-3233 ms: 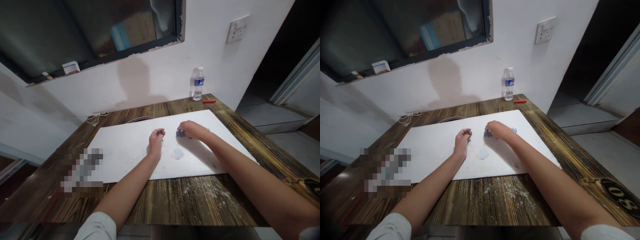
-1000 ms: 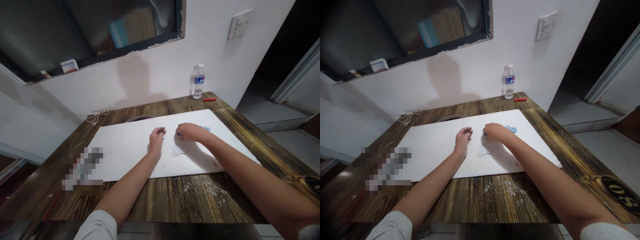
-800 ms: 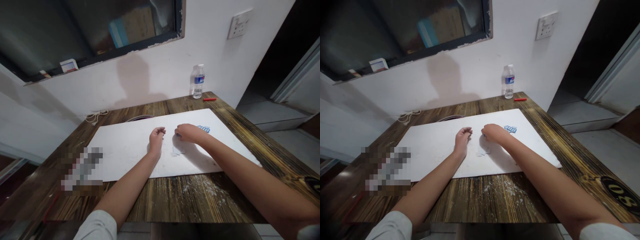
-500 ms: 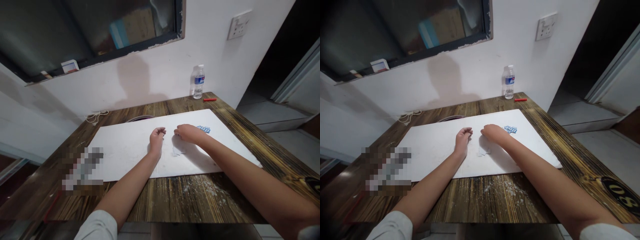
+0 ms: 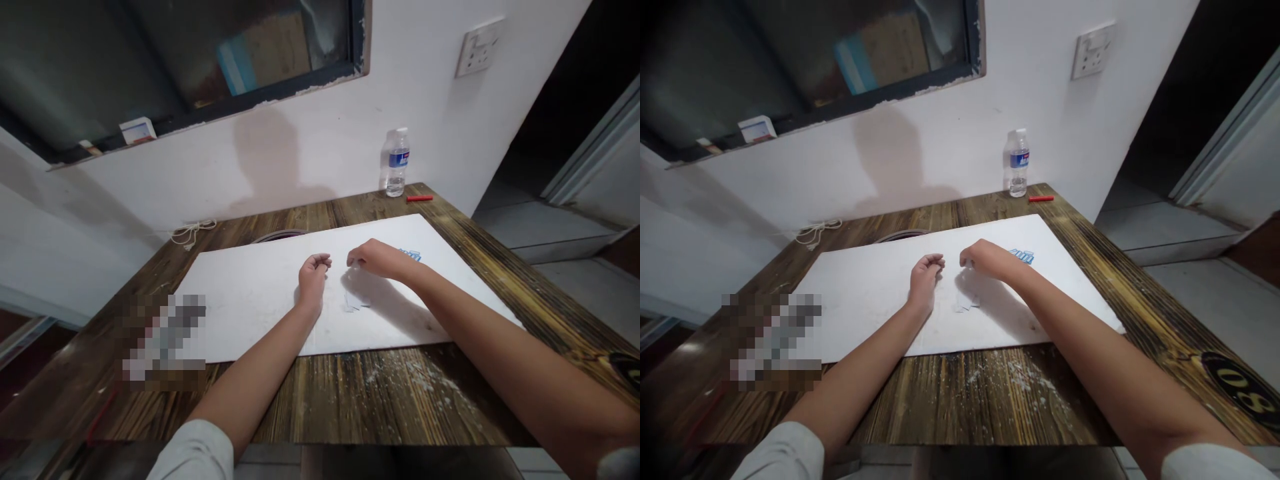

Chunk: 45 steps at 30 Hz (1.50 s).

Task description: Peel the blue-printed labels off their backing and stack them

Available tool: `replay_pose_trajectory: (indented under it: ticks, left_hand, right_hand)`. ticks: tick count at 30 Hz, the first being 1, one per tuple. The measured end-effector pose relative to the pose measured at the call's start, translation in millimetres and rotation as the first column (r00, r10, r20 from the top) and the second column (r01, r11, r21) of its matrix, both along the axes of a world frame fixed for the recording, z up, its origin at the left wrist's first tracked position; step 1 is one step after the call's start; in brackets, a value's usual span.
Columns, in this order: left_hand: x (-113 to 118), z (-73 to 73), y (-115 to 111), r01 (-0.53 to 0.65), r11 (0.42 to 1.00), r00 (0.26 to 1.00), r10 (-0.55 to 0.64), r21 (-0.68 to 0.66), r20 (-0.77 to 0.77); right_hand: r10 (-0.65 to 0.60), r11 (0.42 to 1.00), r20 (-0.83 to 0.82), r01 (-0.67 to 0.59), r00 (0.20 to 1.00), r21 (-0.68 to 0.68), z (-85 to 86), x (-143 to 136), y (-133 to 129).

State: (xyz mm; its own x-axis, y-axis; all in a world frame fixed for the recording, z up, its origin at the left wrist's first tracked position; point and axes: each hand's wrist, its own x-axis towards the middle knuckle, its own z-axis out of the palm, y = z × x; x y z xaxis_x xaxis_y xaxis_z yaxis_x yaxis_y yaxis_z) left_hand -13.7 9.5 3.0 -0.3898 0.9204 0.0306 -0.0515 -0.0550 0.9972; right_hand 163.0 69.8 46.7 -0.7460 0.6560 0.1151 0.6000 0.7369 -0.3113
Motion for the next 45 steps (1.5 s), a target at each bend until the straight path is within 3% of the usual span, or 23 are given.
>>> replay_pose_trajectory:
  ticks: [3,6,10,12,15,18,21,23,30,37,45]
  left_hand:
    - [0,0.9,0,-0.005,1.000,1.000,0.005,-0.004,0.010]
    - [0,0.6,1,-0.003,1.000,1.000,0.003,-0.002,0.018]
    - [1,-0.6,1,0.000,1.000,1.000,0.000,0.007,0.016]
    - [1,-0.7,1,0.001,1.000,1.000,-0.001,0.007,0.018]
    - [1,-0.6,1,0.001,1.000,1.000,-0.001,0.003,0.020]
    - [0,-0.9,1,0.005,1.000,1.000,-0.005,0.000,0.011]
    - [0,-1.3,0,0.005,1.000,1.000,-0.005,-0.005,0.003]
    - [-1,-1.2,0,0.004,1.000,1.000,-0.004,-0.009,0.001]
    - [0,-0.2,0,0.007,1.000,1.000,-0.007,-0.012,0.003]
    - [0,-0.7,0,0.002,1.000,1.000,-0.002,-0.014,0.002]
    - [0,-0.8,0,0.004,1.000,1.000,-0.004,-0.013,-0.004]
  right_hand:
    - [0.105,0.990,-0.104,-0.113,0.989,-0.079,11.0,-5,-11]
    - [0.204,0.965,-0.100,-0.218,0.974,-0.149,23.4,-10,-26]
    - [0.356,0.844,0.011,-0.316,0.935,-0.434,38.2,-8,-37]
    - [0.383,0.814,0.005,-0.335,0.924,-0.474,44.7,-3,-37]
    - [0.297,0.890,-0.035,-0.290,0.954,-0.352,50.3,8,-29]
    - [0.063,0.982,0.092,-0.045,0.994,-0.183,46.9,21,-14]
    - [-0.146,0.987,0.259,0.158,0.955,-0.027,36.3,31,-1]
    - [-0.220,0.972,0.352,0.236,0.910,-0.003,29.0,34,4]
    - [-0.212,0.969,0.528,0.248,0.822,0.003,16.1,18,-14]
    - [-0.329,0.942,0.443,0.322,0.834,0.092,7.4,2,-22]
    - [-0.333,0.941,0.416,0.329,0.846,0.086,11.1,-1,-20]
